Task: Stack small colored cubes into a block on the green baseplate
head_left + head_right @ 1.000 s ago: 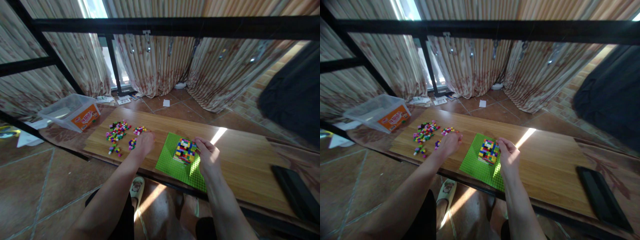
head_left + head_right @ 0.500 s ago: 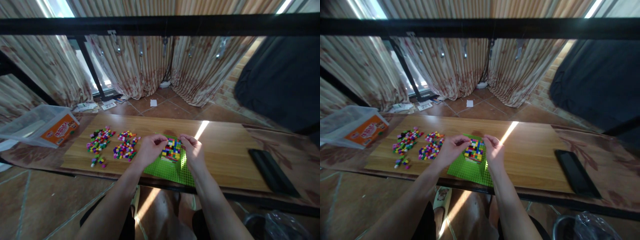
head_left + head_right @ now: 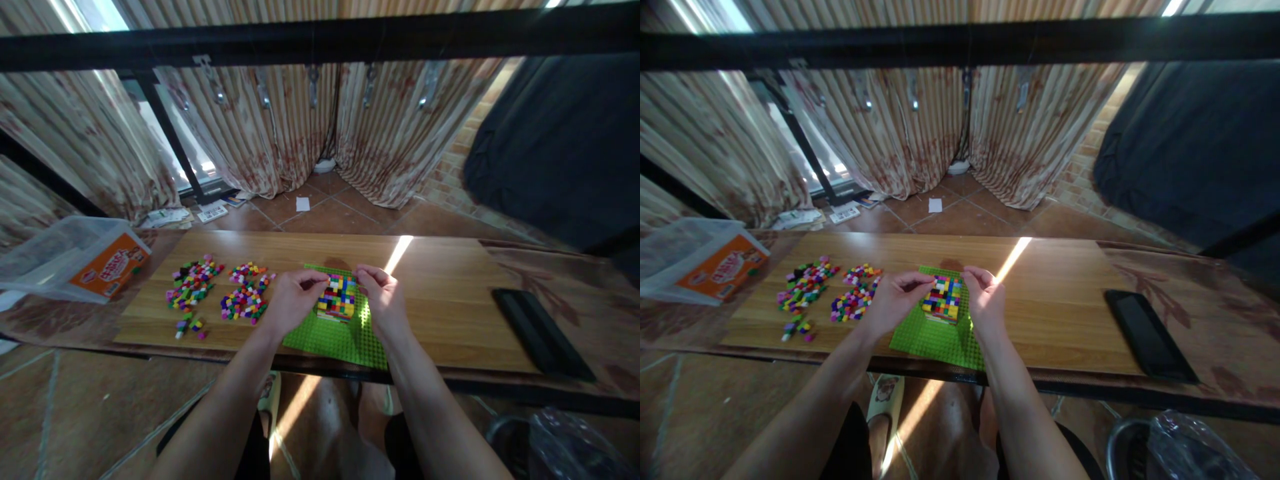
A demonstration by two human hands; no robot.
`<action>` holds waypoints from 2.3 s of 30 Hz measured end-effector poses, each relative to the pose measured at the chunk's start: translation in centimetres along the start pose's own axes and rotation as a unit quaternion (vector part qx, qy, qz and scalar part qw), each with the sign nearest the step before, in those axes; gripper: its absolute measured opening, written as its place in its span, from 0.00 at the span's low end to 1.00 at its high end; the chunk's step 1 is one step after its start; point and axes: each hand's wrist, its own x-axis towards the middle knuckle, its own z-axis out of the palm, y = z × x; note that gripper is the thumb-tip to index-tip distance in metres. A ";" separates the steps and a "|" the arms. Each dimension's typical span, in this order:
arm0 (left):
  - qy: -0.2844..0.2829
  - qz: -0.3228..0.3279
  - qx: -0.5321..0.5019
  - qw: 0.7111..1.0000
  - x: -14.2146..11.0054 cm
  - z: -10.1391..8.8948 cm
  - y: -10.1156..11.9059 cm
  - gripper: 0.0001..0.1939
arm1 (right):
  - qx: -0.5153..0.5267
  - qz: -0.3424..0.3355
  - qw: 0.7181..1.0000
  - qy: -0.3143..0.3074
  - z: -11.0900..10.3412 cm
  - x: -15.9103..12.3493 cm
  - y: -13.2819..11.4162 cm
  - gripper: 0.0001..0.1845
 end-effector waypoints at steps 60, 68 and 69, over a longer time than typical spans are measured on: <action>0.057 -0.143 0.396 0.905 0.0 -10.2 -3.0 0.08 | -0.028 0.016 0.999 -0.015 -0.6 -0.1 1.3 0.14; 0.012 -0.177 0.495 0.850 -0.3 -8.9 -3.0 0.08 | -0.042 0.007 0.999 -0.006 -0.7 0.1 1.7 0.14; 0.015 -0.176 0.502 0.846 -0.3 -8.7 -3.0 0.08 | -0.044 0.006 0.999 -0.007 -0.7 0.1 1.7 0.14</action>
